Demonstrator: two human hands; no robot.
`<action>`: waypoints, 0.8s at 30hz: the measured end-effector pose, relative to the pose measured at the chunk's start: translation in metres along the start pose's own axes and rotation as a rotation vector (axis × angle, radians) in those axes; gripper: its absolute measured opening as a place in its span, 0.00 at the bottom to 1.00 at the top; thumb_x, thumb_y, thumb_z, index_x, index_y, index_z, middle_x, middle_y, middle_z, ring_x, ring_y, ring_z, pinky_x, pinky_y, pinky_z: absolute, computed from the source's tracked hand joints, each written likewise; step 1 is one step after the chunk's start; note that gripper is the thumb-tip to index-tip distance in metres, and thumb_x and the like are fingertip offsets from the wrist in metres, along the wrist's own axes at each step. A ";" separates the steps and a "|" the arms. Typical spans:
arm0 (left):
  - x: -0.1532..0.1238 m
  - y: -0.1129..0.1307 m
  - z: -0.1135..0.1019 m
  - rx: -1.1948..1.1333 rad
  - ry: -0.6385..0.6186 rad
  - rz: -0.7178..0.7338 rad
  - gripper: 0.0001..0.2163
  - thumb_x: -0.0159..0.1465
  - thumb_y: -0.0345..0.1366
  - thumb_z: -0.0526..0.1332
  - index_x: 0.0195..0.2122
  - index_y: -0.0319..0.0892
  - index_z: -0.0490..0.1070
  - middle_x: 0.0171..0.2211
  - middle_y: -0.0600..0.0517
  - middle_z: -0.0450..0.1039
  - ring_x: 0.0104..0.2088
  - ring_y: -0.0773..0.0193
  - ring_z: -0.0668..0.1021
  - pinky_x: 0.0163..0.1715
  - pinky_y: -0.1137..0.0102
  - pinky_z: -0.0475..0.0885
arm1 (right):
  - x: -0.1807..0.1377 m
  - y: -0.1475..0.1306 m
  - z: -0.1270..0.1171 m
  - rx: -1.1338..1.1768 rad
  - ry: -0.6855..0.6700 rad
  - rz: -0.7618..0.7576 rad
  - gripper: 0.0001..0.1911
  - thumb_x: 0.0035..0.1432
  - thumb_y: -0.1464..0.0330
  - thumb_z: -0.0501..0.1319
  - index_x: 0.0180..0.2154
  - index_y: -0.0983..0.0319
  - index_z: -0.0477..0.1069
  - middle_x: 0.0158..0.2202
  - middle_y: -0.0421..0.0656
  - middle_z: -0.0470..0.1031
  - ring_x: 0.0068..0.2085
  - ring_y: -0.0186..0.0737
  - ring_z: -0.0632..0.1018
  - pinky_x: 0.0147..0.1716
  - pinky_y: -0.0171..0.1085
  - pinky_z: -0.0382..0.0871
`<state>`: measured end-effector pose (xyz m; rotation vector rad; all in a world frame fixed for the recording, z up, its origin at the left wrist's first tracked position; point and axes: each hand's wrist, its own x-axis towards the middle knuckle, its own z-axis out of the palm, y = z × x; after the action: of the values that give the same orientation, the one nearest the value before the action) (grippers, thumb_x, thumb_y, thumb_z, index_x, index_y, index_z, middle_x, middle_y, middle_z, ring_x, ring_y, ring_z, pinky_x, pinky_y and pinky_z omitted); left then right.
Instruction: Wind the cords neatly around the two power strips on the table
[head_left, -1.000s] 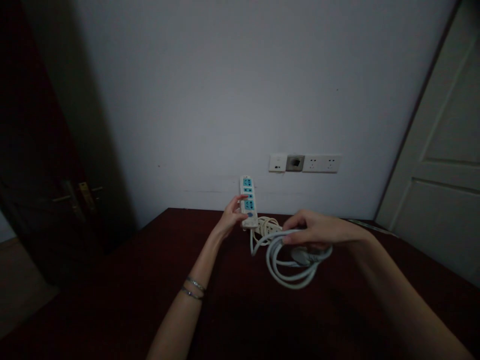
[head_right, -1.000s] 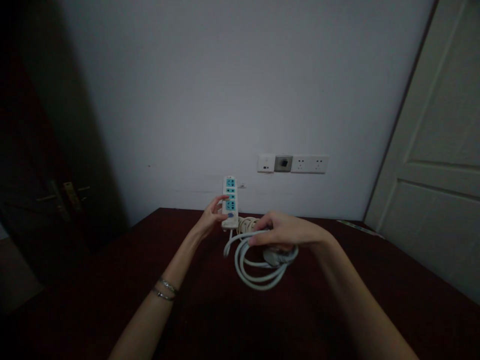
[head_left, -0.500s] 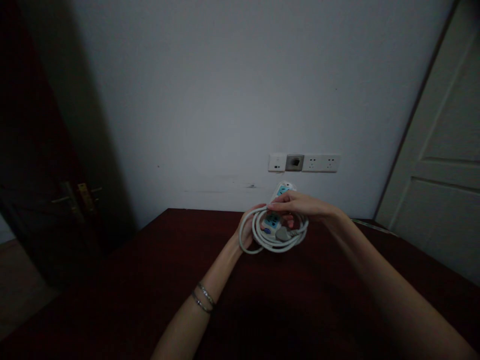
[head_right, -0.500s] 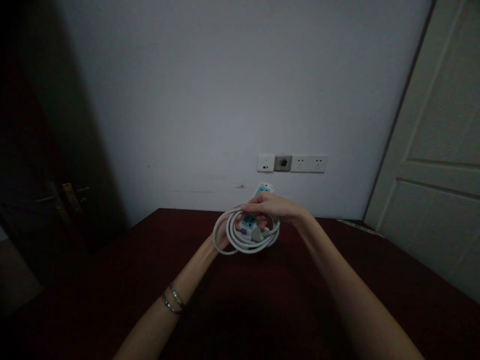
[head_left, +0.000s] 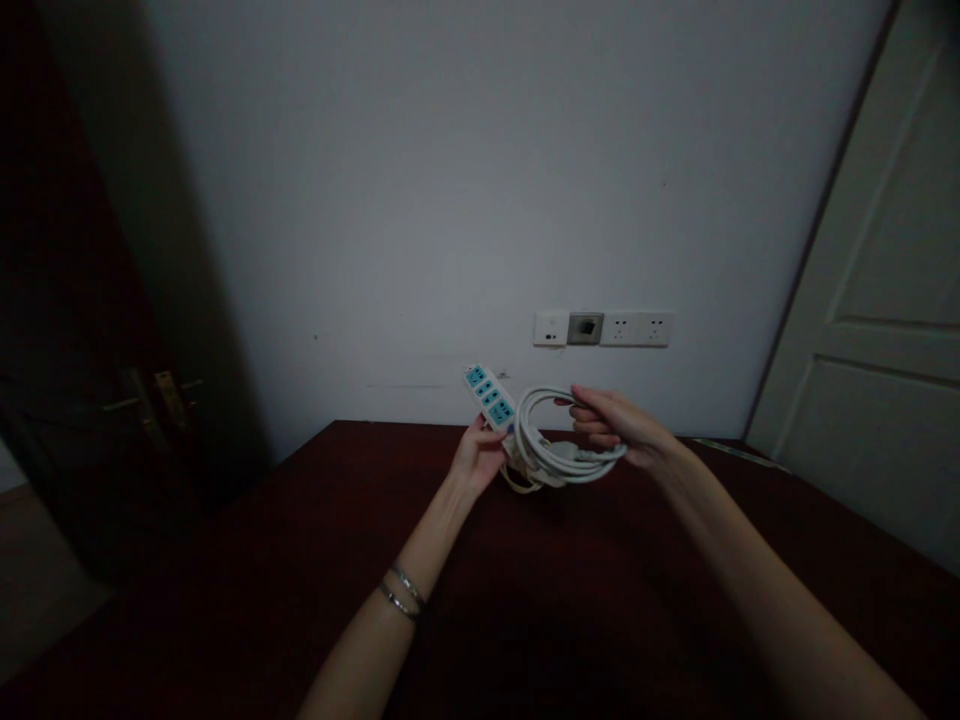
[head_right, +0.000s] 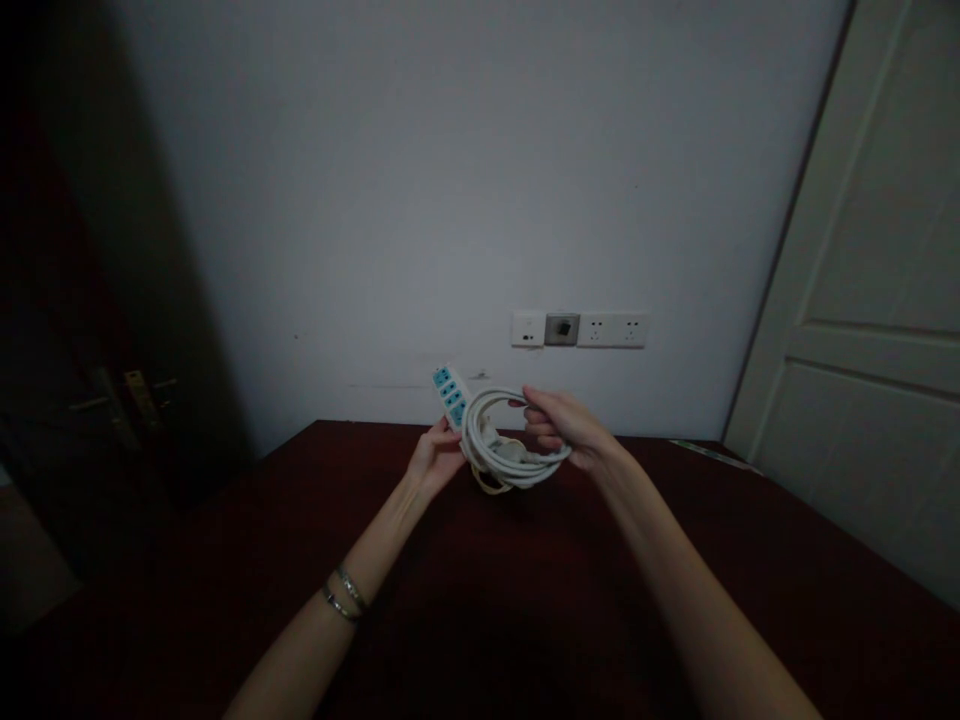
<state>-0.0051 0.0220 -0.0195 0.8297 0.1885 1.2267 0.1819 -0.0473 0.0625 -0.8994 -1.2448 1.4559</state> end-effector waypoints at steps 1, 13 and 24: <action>0.001 0.003 -0.004 -0.003 0.011 0.015 0.22 0.42 0.19 0.60 0.40 0.40 0.68 0.34 0.50 0.73 0.35 0.63 0.75 0.42 0.64 0.68 | -0.001 0.001 -0.001 0.047 0.019 -0.013 0.18 0.51 0.59 0.62 0.24 0.62 0.56 0.15 0.29 0.47 0.14 0.19 0.46 0.09 0.23 0.38; -0.003 0.024 -0.009 0.505 -0.092 -0.148 0.35 0.43 0.23 0.65 0.54 0.46 0.60 0.36 0.49 0.75 0.31 0.62 0.76 0.35 0.66 0.69 | 0.003 0.018 0.006 -0.212 -0.061 0.007 0.22 0.51 0.54 0.60 0.20 0.62 0.56 0.12 0.30 0.51 0.11 0.19 0.51 0.09 0.24 0.39; -0.009 0.000 0.015 0.187 -0.108 -0.041 0.21 0.48 0.33 0.64 0.46 0.38 0.71 0.37 0.46 0.76 0.35 0.59 0.77 0.37 0.68 0.69 | 0.014 0.016 0.015 -0.591 0.243 -0.248 0.21 0.48 0.51 0.59 0.27 0.64 0.70 0.15 0.36 0.62 0.16 0.31 0.67 0.13 0.31 0.56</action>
<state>0.0000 0.0071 -0.0112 1.0471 0.2340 1.1347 0.1611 -0.0378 0.0506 -1.2149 -1.5629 0.7591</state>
